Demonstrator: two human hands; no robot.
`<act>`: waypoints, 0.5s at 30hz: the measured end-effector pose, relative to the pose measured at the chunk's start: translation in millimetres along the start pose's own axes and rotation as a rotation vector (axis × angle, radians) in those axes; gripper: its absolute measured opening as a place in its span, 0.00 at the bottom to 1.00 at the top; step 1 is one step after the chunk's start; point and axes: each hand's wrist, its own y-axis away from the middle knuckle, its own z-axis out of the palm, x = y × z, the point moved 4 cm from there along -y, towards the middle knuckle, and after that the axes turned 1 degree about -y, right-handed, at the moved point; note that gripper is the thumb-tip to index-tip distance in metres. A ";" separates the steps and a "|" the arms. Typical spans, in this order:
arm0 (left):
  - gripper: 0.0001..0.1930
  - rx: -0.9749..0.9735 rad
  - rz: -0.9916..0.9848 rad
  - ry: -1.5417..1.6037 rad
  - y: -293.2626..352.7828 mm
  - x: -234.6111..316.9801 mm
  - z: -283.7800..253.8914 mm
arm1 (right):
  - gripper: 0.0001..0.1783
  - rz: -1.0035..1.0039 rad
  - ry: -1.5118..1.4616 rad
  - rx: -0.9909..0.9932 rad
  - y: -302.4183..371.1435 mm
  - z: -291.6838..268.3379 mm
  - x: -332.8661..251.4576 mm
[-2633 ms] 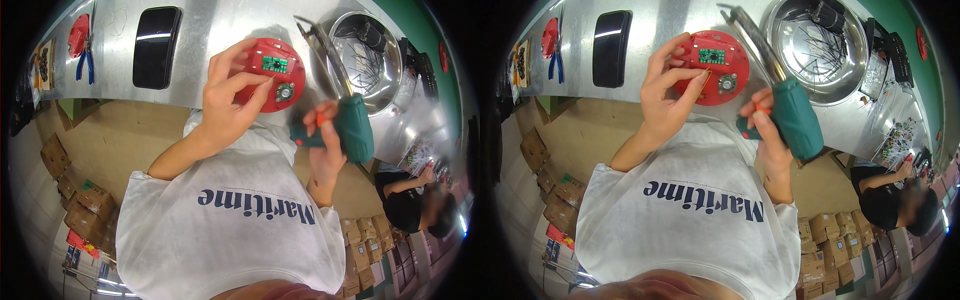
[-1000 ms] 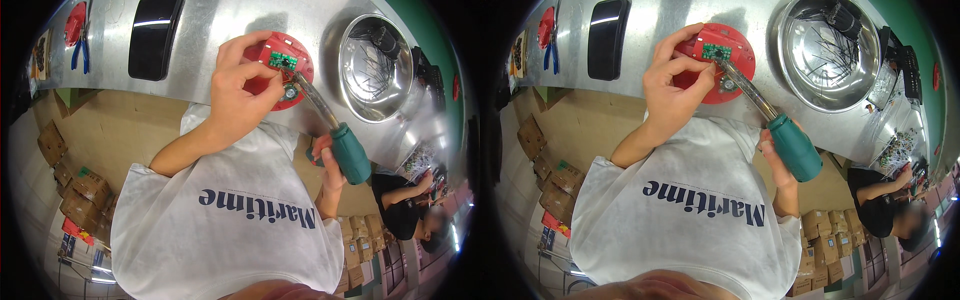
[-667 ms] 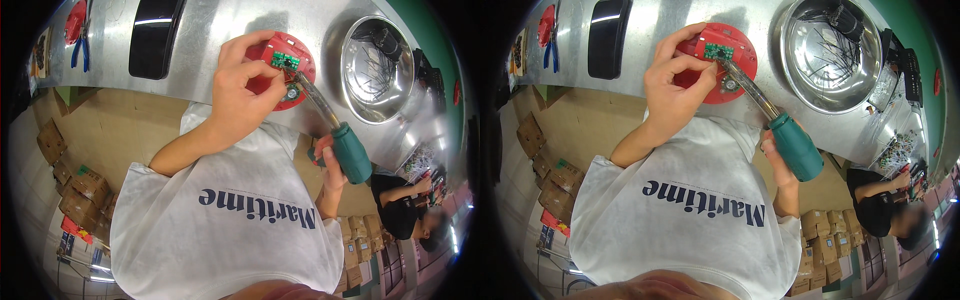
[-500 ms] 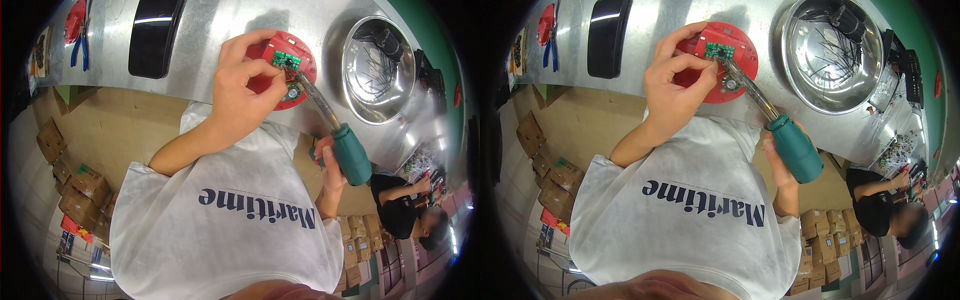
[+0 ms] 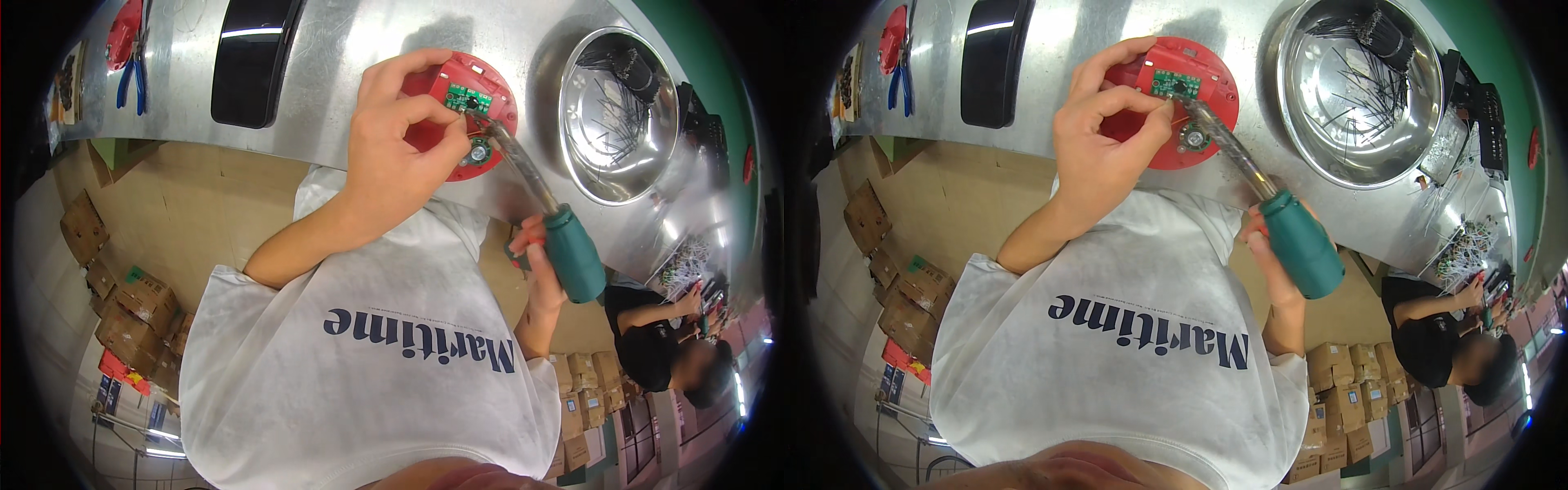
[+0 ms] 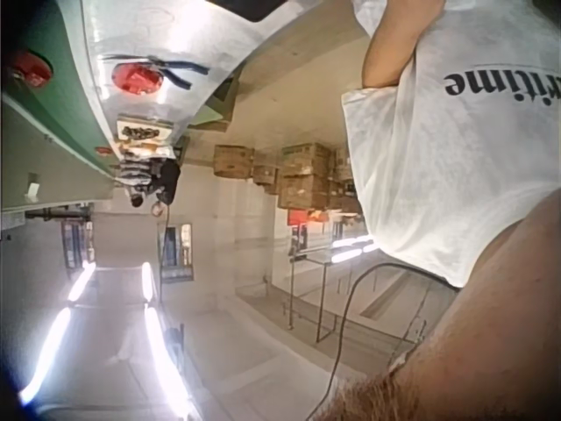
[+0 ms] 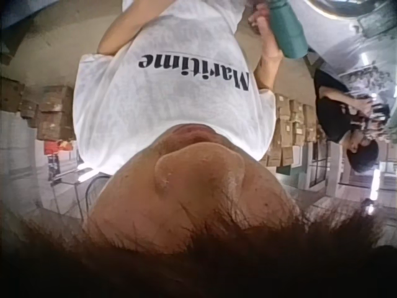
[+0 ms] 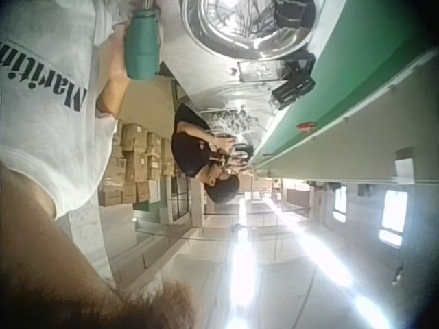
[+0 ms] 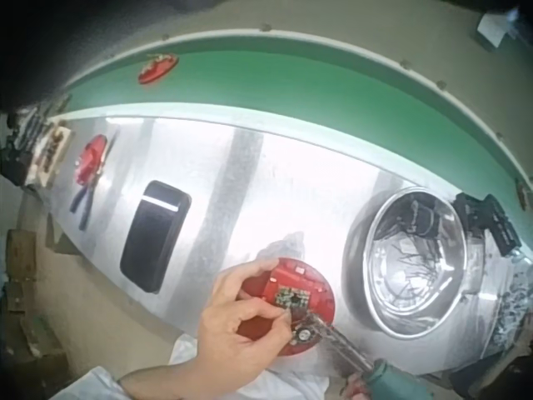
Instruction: Soldering wires and components to small circular circuit boards on a factory assembly line.
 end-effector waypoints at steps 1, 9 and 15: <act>0.02 0.012 -0.003 0.016 0.6 -2.9 1.0 | 0.13 0.028 -0.315 0.032 -0.7 1.7 -6.1; 0.01 0.008 -0.036 0.061 -1.8 -2.1 1.4 | 0.24 -0.067 -0.900 0.272 13.6 -19.1 20.6; 0.02 -0.044 -0.033 -0.007 -5.4 3.5 -1.6 | 0.25 -0.137 -0.976 0.357 20.9 -29.1 46.8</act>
